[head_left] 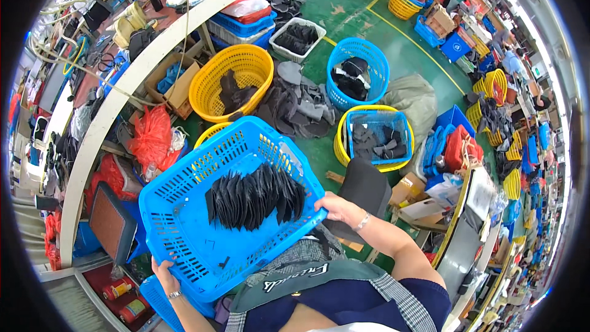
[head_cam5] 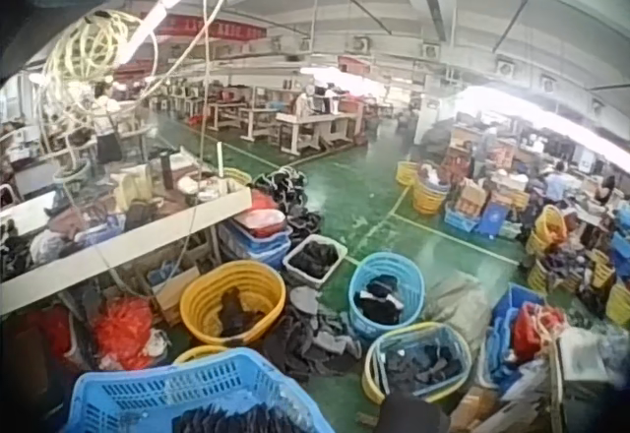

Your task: The person applies adhesive to leather pieces with an applicator, sorts material components in plastic baskets, wipes down the work surface, and presses lining strips onto scalloped leather cutouts by hand.

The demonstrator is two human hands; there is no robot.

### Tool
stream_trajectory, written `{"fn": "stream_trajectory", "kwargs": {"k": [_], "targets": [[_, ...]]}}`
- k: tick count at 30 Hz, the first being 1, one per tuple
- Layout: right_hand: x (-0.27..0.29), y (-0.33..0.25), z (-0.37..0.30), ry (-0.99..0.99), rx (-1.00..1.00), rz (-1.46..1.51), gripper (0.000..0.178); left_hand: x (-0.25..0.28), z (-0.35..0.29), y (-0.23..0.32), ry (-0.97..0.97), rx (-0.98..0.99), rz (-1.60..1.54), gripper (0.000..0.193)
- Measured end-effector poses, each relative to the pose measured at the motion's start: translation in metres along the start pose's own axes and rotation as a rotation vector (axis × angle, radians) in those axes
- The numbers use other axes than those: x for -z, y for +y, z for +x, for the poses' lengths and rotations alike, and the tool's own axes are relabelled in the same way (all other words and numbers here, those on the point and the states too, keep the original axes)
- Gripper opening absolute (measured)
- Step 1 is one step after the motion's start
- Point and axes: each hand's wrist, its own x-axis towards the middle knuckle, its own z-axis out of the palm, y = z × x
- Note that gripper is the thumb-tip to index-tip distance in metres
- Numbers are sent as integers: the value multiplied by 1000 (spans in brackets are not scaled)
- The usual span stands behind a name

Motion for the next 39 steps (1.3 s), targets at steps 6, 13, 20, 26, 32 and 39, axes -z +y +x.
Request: {"fn": "stream_trajectory", "kwargs": {"k": [6, 13, 20, 26, 32, 39], "targets": [[44, -35, -43, 121, 59, 78, 55, -119, 97, 21, -260, 172, 61, 54], [78, -108, -49, 272, 212, 340, 52, -322, 190, 49, -528, 30, 171, 47], [179, -221, 17, 309, 265, 394, 49, -508, 299, -7, -309, -296, 407, 41], [259, -332, 98, 362, 422, 260, 43, -601, 250, -45, -334, 314, -25, 13], [328, -457, 205, 487, 481, 412, 37, -688, 159, -88, -393, 688, 109, 28], [359, -556, 321, 539, 420, 493, 29, -709, 112, -117, -229, 881, 229, 28]]}}
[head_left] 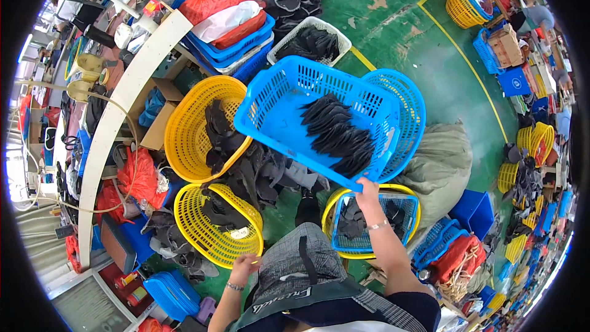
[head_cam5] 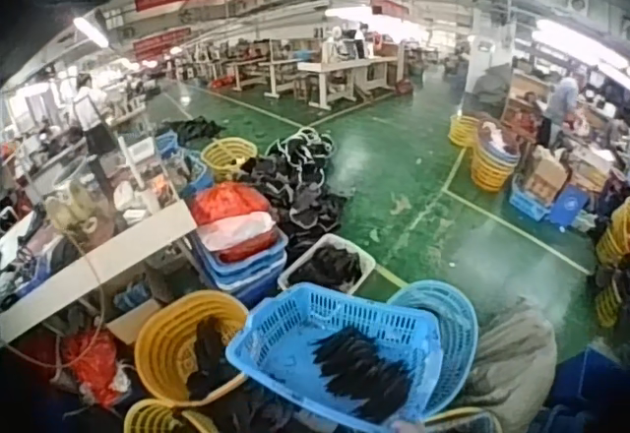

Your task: The person applies adhesive to leather pieces with an applicator, sorts material components in plastic baskets, wipes down the work surface, and presses lining strips onto scalloped leather cutouts by hand.

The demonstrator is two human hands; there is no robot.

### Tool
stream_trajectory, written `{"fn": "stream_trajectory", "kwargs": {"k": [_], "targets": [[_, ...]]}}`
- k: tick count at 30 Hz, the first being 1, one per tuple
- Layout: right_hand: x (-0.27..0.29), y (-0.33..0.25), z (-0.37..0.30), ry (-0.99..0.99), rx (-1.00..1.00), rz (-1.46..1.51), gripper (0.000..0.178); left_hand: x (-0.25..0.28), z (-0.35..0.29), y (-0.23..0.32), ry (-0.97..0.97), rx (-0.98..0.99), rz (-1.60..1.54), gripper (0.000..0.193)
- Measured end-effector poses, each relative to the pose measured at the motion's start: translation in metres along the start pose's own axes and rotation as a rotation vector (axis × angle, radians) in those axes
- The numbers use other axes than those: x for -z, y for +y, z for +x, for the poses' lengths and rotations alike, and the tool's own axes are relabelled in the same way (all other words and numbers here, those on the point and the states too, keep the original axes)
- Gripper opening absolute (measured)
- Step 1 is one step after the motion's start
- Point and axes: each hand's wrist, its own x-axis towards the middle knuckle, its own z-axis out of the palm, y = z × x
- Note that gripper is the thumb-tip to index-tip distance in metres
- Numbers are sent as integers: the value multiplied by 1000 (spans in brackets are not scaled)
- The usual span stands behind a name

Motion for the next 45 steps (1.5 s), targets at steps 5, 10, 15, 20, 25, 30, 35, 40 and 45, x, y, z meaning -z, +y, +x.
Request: {"fn": "stream_trajectory", "kwargs": {"k": [5, 10, 15, 20, 25, 30, 35, 40, 45], "targets": [[-47, 32, 111, 16, -33, 149, 25, 4, 1, -21, 151, -59, 71, 28], [-122, 50, 223, -4, -88, 338, 21, 2, -10, -30, 259, -71, 10, 19], [-213, 62, 312, -21, 52, 272, 11, 32, -8, -106, 378, 116, 29, 25], [-267, 78, 403, -109, 470, -183, 8, 72, 41, -146, 178, 3, -6, 32], [-273, 152, 367, -637, 265, -452, 15, 2, 30, -45, 327, 114, 389, 23], [-173, 221, 204, -722, -403, -206, 20, -24, -25, 16, 436, -48, 690, 20], [16, 253, 98, -405, -246, -705, 23, 18, 1, 29, 410, -360, 900, 38], [153, 204, -49, -125, 37, -1537, 37, 49, -2, -5, 210, -352, 869, 49], [262, 212, -132, 299, -310, -1770, 77, 83, 21, -2, -74, -190, 710, 47]]}}
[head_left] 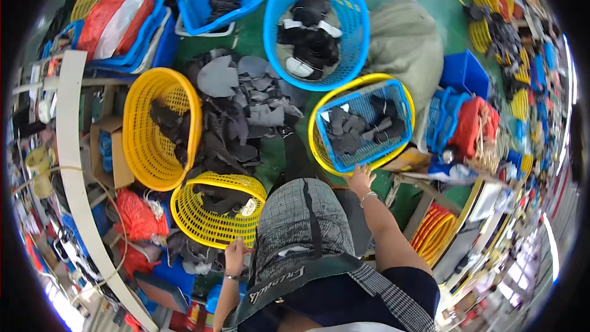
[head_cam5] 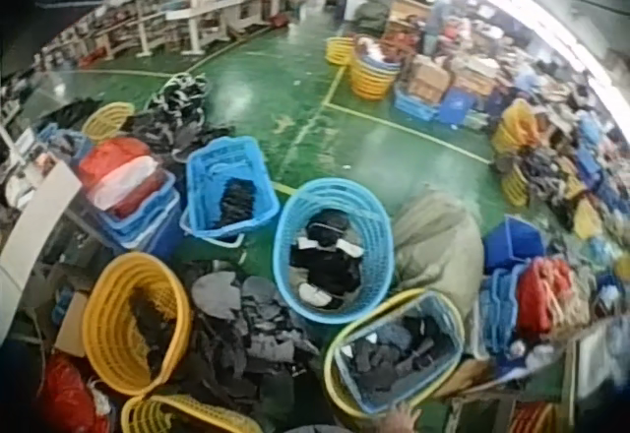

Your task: The person applies adhesive to leather pieces with an applicator, sorts material components in plastic baskets, wipes down the work surface, and presses lining strips onto scalloped leather cutouts by hand.

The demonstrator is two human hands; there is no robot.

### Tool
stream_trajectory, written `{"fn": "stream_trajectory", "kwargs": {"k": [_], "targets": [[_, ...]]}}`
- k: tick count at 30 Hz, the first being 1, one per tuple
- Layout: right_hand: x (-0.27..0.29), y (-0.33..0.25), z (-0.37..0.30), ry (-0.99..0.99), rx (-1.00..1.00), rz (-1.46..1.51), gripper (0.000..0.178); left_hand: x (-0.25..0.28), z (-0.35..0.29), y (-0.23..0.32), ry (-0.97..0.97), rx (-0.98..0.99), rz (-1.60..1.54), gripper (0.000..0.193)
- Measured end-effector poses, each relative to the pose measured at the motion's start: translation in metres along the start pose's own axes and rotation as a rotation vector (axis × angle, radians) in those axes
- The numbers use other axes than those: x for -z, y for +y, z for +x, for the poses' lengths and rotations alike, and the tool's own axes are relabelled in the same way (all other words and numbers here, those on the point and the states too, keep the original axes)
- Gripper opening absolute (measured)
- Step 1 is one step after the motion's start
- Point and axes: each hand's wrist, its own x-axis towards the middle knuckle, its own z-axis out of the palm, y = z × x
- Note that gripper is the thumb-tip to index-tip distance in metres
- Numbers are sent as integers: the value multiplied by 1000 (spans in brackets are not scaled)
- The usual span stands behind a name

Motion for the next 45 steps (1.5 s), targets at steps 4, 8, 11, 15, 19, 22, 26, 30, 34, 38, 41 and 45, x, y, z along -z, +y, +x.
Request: {"fn": "stream_trajectory", "kwargs": {"k": [4, 8, 11, 15, 19, 22, 26, 30, 34, 38, 41, 45], "targets": [[-51, 56, -20, -331, -170, -30, 79, 44, 19, -54, -27, -119, 234, 36], [-124, 79, -51, -309, -171, 139, 70, 72, 15, -89, -34, -101, 125, 25], [-149, 82, -75, -197, -96, 68, 69, 80, 12, -113, -102, -47, 361, 22], [-193, 106, -105, -173, -135, 74, 72, 75, 9, -119, -177, -77, 462, 20], [-246, 148, -154, -310, -239, 155, 69, 59, -6, -113, -169, -50, 418, 21], [-286, 174, -190, -375, -295, 243, 69, 55, 3, -120, -183, 14, 475, 19], [-323, 184, -221, -294, -307, 71, 64, 33, 9, -118, -226, 24, 631, 20], [-328, 173, -210, 28, -444, 664, 48, -23, 9, -91, -267, -141, 793, 20], [-251, 160, -233, 328, -84, 1153, 48, -111, -6, -63, -362, -358, 861, 22], [-142, 160, -293, -210, 674, 1304, 49, -205, -71, -51, -809, -323, 914, 31], [-85, 194, -322, -545, 967, 929, 47, -232, -103, -76, -1111, -334, 1511, 38], [-65, 281, -313, -502, 1013, 1017, 48, -261, -134, -104, -1015, -242, 1535, 46]]}}
